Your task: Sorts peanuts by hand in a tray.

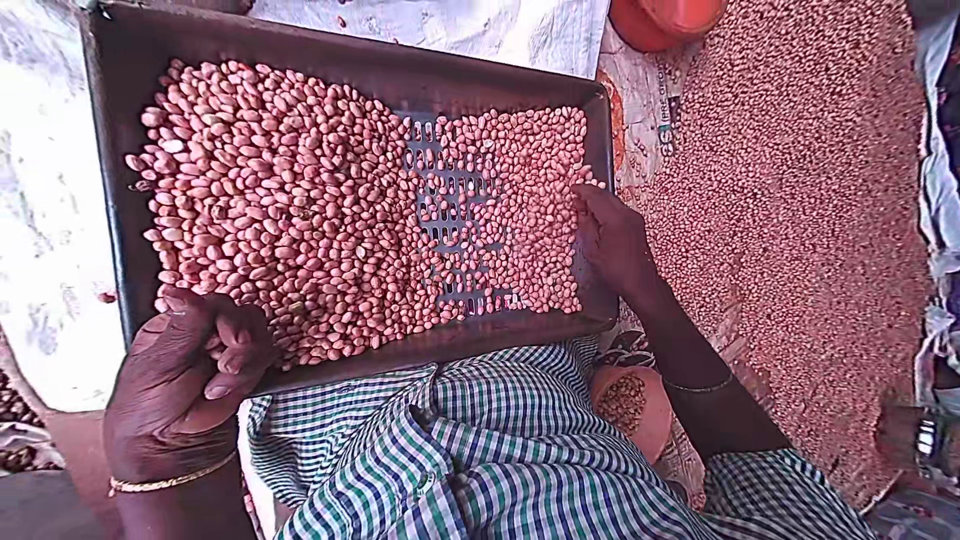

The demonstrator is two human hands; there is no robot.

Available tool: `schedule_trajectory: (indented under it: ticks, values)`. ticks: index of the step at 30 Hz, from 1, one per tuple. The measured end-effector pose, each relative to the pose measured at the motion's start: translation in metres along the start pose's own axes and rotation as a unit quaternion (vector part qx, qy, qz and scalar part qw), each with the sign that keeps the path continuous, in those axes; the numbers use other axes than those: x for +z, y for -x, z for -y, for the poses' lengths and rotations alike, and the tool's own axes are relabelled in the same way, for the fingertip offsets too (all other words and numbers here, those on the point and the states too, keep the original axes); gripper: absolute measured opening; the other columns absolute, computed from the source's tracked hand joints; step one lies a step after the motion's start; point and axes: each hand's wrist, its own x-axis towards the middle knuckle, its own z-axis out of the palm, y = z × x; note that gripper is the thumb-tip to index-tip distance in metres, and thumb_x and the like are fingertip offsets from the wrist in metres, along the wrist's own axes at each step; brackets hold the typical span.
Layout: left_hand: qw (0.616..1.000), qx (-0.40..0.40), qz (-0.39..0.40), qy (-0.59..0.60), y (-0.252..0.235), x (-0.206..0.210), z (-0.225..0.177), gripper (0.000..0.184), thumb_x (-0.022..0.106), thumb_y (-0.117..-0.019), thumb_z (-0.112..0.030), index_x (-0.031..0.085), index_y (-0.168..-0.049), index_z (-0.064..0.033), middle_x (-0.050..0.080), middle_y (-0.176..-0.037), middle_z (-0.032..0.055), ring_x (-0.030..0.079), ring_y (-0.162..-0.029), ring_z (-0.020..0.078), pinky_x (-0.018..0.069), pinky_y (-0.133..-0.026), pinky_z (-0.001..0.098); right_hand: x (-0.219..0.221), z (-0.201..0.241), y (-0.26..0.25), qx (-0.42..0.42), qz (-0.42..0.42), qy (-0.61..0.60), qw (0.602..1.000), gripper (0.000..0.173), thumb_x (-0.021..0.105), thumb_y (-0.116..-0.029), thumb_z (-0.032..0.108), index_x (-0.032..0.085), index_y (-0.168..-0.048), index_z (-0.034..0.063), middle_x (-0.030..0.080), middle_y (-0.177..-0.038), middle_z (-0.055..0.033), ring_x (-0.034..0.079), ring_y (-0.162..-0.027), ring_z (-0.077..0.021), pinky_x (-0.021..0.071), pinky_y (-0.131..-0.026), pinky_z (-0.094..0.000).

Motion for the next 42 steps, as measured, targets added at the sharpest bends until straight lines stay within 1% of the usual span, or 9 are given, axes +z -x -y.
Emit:
schedule_trajectory:
  ticks: [4,10,14,16,18,22,37,40,42]
  values:
    - [1.000,-0.007,-0.016,0.006,-0.001,0.008,-0.003,0.044,0.048,-0.1063,-0.041,0.073,-0.079,-0.0177,0.059,-0.058,-0.0111,0.051,-0.044,-0.0044,0.0422,-0.041,0.0101,0.014,0.009,-0.027,-0.102,-0.088,-0.068,0.989,0.026,0.049,-0.0980,-0.008,0.066,-0.117,-0.0069,0.063,-0.133,-0.0238,0.066,-0.114,-0.0319,0.0519,-0.096,-0.0388]
    - [0.999,-0.024,-0.022,0.001,0.002,0.013,-0.008,0.047,0.047,-0.1048,-0.047,0.070,-0.074,-0.0196,0.054,-0.055,-0.0131,0.049,-0.043,-0.0042,0.0407,-0.041,0.0109,0.011,0.025,-0.018,-0.032,0.074,-0.358,0.930,0.024,0.045,-0.1032,-0.004,0.058,-0.124,-0.0034,0.066,-0.121,-0.0127,0.068,-0.103,-0.0101,0.0556,-0.089,-0.0234]
    - [1.000,0.004,0.014,0.013,0.006,0.000,-0.002,0.046,0.046,-0.1060,-0.046,0.073,-0.081,-0.0173,0.060,-0.058,-0.0115,0.055,-0.047,-0.0028,0.0476,-0.045,0.0127,0.015,-0.006,-0.044,-0.001,-0.109,-0.348,0.931,0.026,0.047,-0.0978,-0.004,0.059,-0.121,-0.0071,0.067,-0.119,-0.0088,0.069,-0.105,-0.0063,0.0568,-0.094,-0.0235]
    - [1.000,0.004,0.018,0.022,0.006,-0.004,-0.002,0.045,0.046,-0.1064,-0.043,0.073,-0.082,-0.0161,0.060,-0.058,-0.0110,0.054,-0.047,-0.0027,0.0480,-0.046,0.0126,-0.002,-0.009,-0.039,0.008,-0.094,-0.305,0.948,0.026,0.048,-0.1033,0.001,0.054,-0.127,-0.0072,0.061,-0.130,-0.0108,0.064,-0.113,-0.0045,0.0516,-0.097,-0.0197]
    - [0.999,0.004,0.021,0.024,0.005,-0.007,-0.001,0.046,0.045,-0.1075,-0.041,0.073,-0.082,-0.0160,0.059,-0.058,-0.0110,0.054,-0.047,-0.0030,0.0465,-0.045,0.0119,0.001,-0.004,-0.026,-0.045,-0.050,-0.214,0.975,0.020,0.054,-0.1011,0.000,0.063,-0.118,-0.0068,0.059,-0.136,-0.0160,0.061,-0.117,-0.0111,0.0502,-0.098,-0.0217]
    - [0.999,0.016,0.036,0.026,0.007,-0.017,0.004,0.045,0.042,-0.1092,-0.040,0.071,-0.086,-0.0151,0.060,-0.062,-0.0099,0.056,-0.050,-0.0008,0.0493,-0.048,0.0138,0.020,0.008,-0.013,-0.140,-0.031,-0.001,0.990,0.016,0.063,-0.0994,0.007,0.072,-0.111,0.0021,0.060,-0.118,-0.0212,0.056,-0.112,-0.0374,0.0427,-0.096,-0.0487]
    - [0.999,0.026,0.020,0.014,0.004,-0.007,0.002,0.047,0.041,-0.1083,-0.043,0.070,-0.080,-0.0179,0.056,-0.057,-0.0120,0.052,-0.046,-0.0024,0.0461,-0.044,0.0129,0.047,0.017,-0.028,-0.119,0.084,0.192,0.971,0.010,0.066,-0.0948,0.003,0.067,-0.099,-0.0058,0.060,-0.100,-0.0277,0.062,-0.092,-0.0470,0.0470,-0.074,-0.0578]
    - [0.999,0.035,0.025,0.024,0.003,-0.004,0.001,0.049,0.041,-0.1087,-0.042,0.069,-0.078,-0.0178,0.055,-0.056,-0.0115,0.051,-0.044,-0.0025,0.0445,-0.042,0.0124,0.024,0.023,-0.029,-0.039,0.063,0.017,0.997,0.013,0.064,-0.0962,0.008,0.066,-0.094,-0.0043,0.059,-0.088,-0.0193,0.059,-0.075,-0.0324,0.0481,-0.065,-0.0458]
    - [0.999,0.031,0.029,0.033,0.004,-0.003,0.000,0.051,0.038,-0.1087,-0.045,0.068,-0.079,-0.0168,0.055,-0.056,-0.0112,0.051,-0.045,-0.0022,0.0441,-0.043,0.0127,0.006,0.056,-0.024,-0.016,0.010,-0.158,0.987,0.010,0.061,-0.0996,0.012,0.060,-0.095,0.0041,0.051,-0.078,-0.0050,0.046,-0.059,-0.0106,0.0387,-0.052,-0.0221]
